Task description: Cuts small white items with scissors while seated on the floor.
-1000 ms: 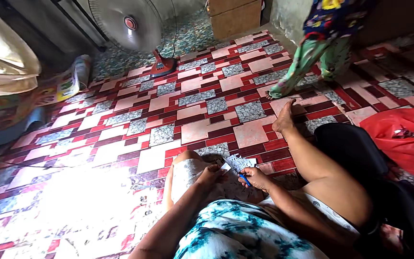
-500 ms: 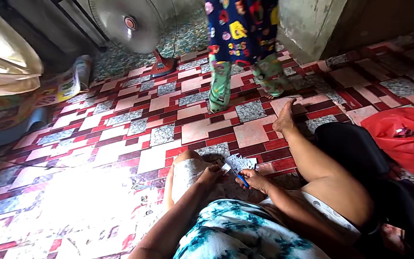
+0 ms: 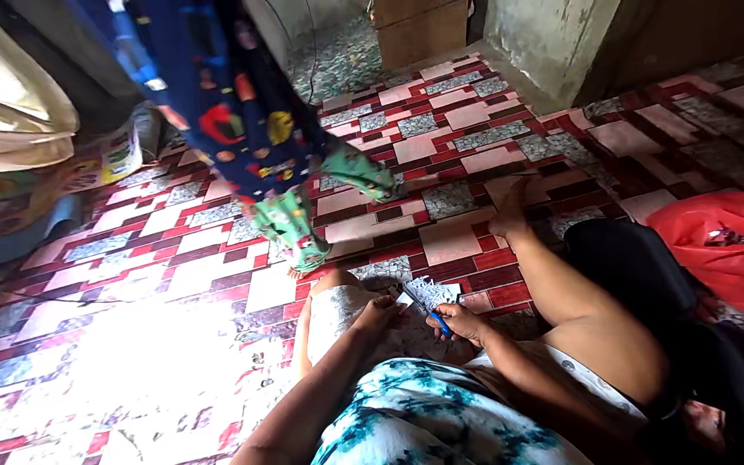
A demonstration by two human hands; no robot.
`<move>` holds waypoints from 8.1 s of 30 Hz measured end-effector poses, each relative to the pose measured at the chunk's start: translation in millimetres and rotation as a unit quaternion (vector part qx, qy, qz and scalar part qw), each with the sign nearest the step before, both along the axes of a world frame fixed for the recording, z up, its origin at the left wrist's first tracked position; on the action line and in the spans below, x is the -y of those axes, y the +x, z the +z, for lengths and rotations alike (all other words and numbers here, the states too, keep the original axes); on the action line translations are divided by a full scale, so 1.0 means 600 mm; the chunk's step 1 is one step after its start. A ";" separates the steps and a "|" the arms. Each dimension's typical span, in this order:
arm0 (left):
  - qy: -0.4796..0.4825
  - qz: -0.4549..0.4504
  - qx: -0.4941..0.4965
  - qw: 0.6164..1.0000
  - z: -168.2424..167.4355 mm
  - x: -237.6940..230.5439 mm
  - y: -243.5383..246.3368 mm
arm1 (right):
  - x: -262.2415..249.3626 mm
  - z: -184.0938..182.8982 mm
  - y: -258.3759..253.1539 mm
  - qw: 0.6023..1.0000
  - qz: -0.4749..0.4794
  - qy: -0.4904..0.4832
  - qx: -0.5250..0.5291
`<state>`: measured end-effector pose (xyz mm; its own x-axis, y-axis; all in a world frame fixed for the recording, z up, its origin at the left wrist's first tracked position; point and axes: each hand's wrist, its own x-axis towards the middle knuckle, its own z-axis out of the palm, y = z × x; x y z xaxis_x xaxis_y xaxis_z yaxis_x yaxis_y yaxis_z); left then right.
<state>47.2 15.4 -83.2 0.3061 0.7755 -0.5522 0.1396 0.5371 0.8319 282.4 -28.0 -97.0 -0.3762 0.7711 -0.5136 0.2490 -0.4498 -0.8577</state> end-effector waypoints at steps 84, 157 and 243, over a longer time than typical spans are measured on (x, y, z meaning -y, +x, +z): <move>-0.021 0.007 0.004 1.000 0.003 0.000 0.001 | 0.005 0.003 -0.006 1.000 -0.001 0.017 -0.001; -0.018 -0.030 -0.007 0.999 -0.009 -0.004 -0.001 | 0.009 0.003 -0.021 1.000 0.014 0.025 0.002; -0.031 0.016 0.008 0.999 0.000 -0.002 0.001 | 0.014 0.008 -0.019 0.999 0.029 0.030 -0.009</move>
